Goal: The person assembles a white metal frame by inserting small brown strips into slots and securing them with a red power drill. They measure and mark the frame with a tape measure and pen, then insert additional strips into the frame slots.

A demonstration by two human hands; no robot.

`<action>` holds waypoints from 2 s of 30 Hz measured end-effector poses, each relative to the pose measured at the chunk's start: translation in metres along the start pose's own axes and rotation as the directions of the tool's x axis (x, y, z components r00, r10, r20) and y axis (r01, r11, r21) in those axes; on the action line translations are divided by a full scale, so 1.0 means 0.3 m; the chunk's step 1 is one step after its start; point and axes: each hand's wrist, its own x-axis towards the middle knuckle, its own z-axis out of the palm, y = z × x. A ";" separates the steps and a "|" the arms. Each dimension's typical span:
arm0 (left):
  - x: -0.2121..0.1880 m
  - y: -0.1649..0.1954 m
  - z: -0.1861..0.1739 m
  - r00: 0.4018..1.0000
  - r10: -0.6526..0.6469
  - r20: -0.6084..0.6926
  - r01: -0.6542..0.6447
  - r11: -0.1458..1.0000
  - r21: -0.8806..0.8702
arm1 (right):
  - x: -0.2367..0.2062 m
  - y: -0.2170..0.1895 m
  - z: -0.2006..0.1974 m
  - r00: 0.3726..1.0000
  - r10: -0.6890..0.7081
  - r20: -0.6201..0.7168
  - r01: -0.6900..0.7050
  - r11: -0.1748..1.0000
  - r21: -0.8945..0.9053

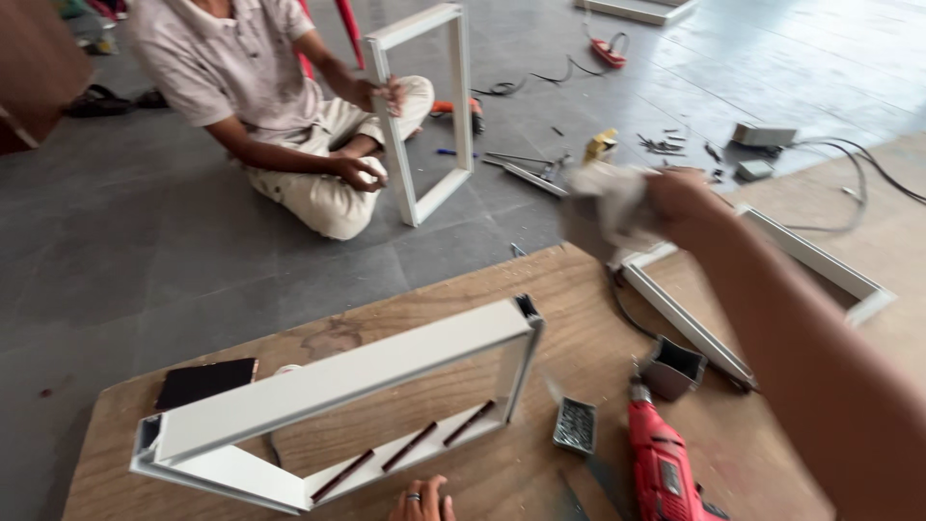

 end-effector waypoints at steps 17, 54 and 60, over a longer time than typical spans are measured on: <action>-0.131 0.028 -0.046 0.985 0.002 -0.172 -0.002 1.000 -0.001 | -0.345 0.314 0.170 0.989 -0.141 0.046 0.134 0.981 0.140; -0.036 -0.561 -0.473 0.561 -0.821 -0.100 0.719 0.544 -0.432 | -0.724 1.111 0.406 0.991 0.135 0.022 -0.025 0.341 -0.940; 0.237 -0.726 -0.461 0.845 -0.523 -0.113 0.405 0.763 -0.504 | -0.740 1.030 0.484 0.909 0.412 0.060 -0.033 0.215 -0.976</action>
